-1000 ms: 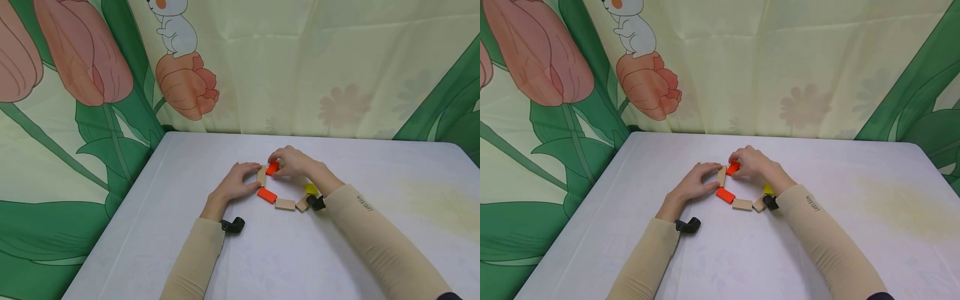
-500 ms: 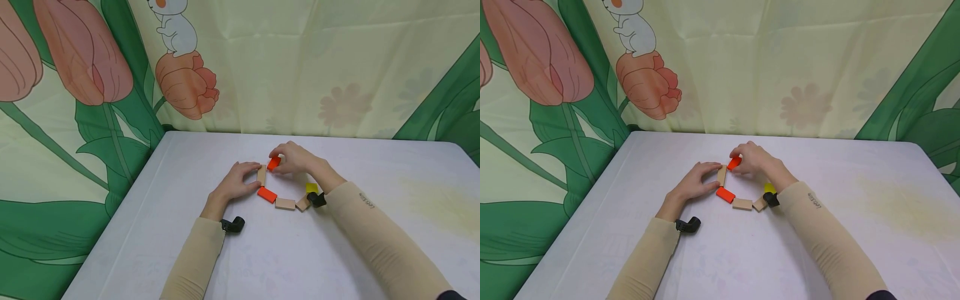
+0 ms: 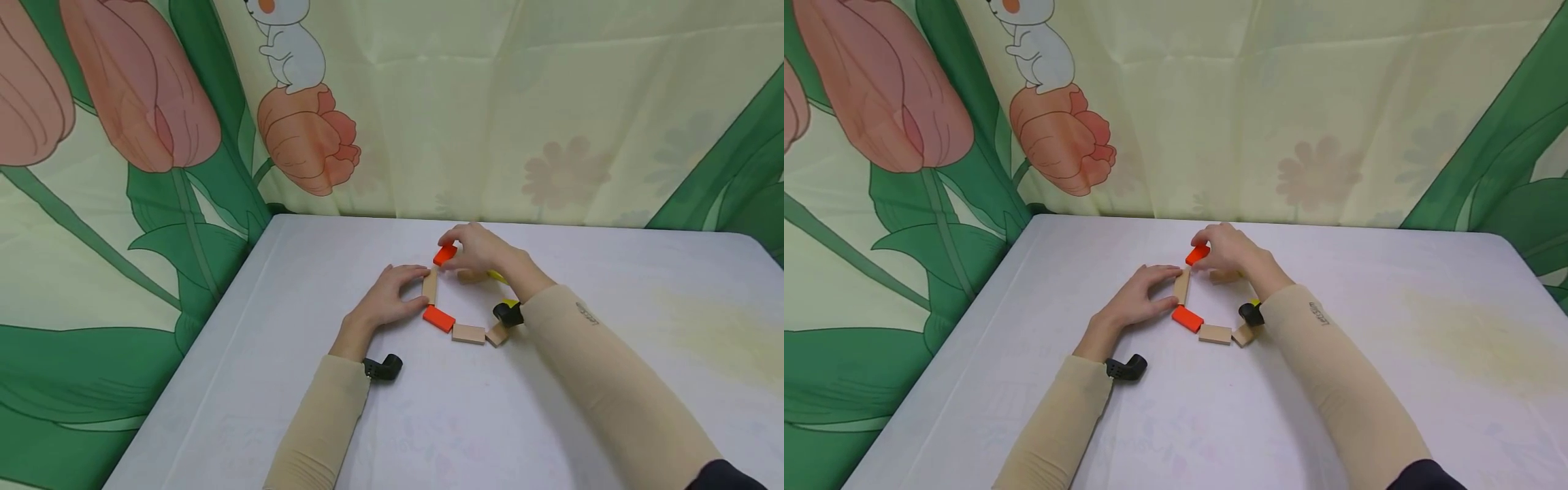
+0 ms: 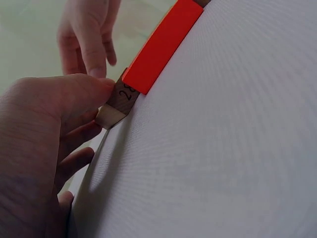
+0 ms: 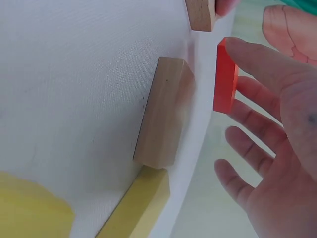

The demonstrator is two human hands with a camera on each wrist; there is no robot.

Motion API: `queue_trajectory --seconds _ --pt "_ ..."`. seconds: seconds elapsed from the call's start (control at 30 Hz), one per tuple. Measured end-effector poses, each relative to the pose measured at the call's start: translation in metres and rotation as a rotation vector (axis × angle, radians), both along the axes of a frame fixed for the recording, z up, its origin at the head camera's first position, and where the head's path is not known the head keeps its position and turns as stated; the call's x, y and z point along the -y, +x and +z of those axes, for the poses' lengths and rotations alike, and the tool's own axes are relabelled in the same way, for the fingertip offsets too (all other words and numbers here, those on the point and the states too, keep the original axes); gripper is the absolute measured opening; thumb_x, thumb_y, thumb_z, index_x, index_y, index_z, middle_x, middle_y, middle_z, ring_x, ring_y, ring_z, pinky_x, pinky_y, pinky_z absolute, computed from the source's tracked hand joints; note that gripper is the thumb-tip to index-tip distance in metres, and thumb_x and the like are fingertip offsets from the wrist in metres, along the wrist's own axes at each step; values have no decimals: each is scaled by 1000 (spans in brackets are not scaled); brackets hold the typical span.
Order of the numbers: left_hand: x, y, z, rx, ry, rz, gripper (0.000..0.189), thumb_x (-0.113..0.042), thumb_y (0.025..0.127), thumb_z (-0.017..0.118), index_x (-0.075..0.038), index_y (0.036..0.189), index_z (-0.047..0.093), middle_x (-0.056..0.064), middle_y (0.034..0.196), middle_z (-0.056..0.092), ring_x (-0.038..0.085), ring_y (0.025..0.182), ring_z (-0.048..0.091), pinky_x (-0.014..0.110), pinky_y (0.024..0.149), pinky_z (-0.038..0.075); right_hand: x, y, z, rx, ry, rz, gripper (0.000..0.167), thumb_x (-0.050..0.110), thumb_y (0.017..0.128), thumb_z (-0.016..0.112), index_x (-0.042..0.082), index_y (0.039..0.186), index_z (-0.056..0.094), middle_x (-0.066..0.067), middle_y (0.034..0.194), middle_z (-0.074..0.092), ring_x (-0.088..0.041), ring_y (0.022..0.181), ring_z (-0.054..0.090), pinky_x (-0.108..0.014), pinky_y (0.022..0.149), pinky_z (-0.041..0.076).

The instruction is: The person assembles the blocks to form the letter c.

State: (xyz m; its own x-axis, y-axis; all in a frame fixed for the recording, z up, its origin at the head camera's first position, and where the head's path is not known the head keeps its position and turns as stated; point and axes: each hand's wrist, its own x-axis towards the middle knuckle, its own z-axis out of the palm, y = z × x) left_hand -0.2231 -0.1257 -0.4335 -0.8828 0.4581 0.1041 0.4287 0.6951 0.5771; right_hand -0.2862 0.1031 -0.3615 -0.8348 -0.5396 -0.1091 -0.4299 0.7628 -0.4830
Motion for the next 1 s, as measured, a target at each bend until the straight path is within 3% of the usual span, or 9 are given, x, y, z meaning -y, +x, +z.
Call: queue_trajectory --seconds 0.23,0.5,1.0 --pt "-1 0 0 -4 5 -11 56 -34 94 67 -17 146 55 -1 147 53 15 140 41 42 123 8 5 -8 -6 43 -27 -33 45 22 91 75 7 132 65 -12 131 62 -31 120 49 -48 105 43" --pt "0 0 0 -12 4 -9 56 -34 93 67 -18 146 56 -1 147 54 14 139 41 43 123 8 8 -12 -13 31 62 -36 44 24 92 74 9 133 65 -14 131 59 -32 121 46 -47 102 44" --pt "0 1 0 -10 4 -9 56 -34 93 67 -18 146 56 -1 146 54 15 139 41 43 123 8 -1 -15 -6 66 2 -13 40 16 98 66 4 136 61 -19 127 59 -36 119 52 -53 106 42"
